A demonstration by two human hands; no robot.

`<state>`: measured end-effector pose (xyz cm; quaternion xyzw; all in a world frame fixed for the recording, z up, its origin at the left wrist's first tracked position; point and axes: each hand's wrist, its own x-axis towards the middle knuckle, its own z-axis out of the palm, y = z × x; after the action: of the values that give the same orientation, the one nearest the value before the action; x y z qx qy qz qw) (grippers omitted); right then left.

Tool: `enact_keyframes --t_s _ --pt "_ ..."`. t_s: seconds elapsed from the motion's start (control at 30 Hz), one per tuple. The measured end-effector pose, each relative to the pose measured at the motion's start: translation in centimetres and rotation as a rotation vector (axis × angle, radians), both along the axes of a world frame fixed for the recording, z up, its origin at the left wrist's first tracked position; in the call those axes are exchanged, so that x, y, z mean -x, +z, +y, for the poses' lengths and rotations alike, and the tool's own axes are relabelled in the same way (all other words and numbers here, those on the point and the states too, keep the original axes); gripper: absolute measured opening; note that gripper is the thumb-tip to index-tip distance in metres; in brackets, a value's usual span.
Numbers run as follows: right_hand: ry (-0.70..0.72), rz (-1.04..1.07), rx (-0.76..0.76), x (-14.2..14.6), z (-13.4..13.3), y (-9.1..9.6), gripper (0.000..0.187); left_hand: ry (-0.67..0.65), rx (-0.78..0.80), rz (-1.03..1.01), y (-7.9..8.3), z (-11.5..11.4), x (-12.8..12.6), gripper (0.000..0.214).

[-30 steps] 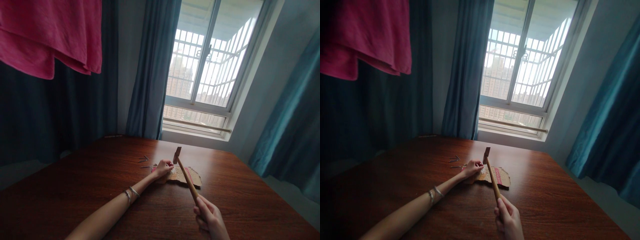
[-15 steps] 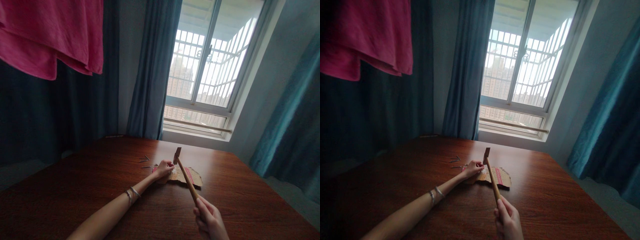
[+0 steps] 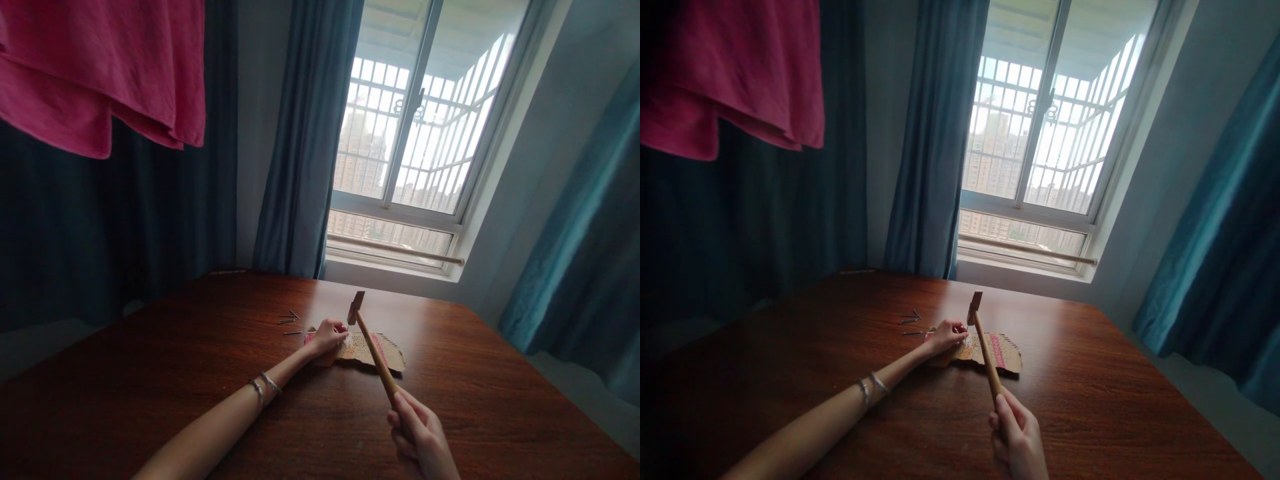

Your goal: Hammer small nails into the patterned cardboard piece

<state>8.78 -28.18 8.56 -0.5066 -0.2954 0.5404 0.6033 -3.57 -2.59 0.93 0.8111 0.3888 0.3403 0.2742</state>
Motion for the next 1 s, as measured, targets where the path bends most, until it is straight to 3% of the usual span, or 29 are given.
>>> enact_keyframes --t_s 1.0 --pt "0.023 0.008 0.014 0.11 0.00 -0.20 0.057 -0.008 -0.013 -0.018 0.24 -0.31 0.03 0.013"
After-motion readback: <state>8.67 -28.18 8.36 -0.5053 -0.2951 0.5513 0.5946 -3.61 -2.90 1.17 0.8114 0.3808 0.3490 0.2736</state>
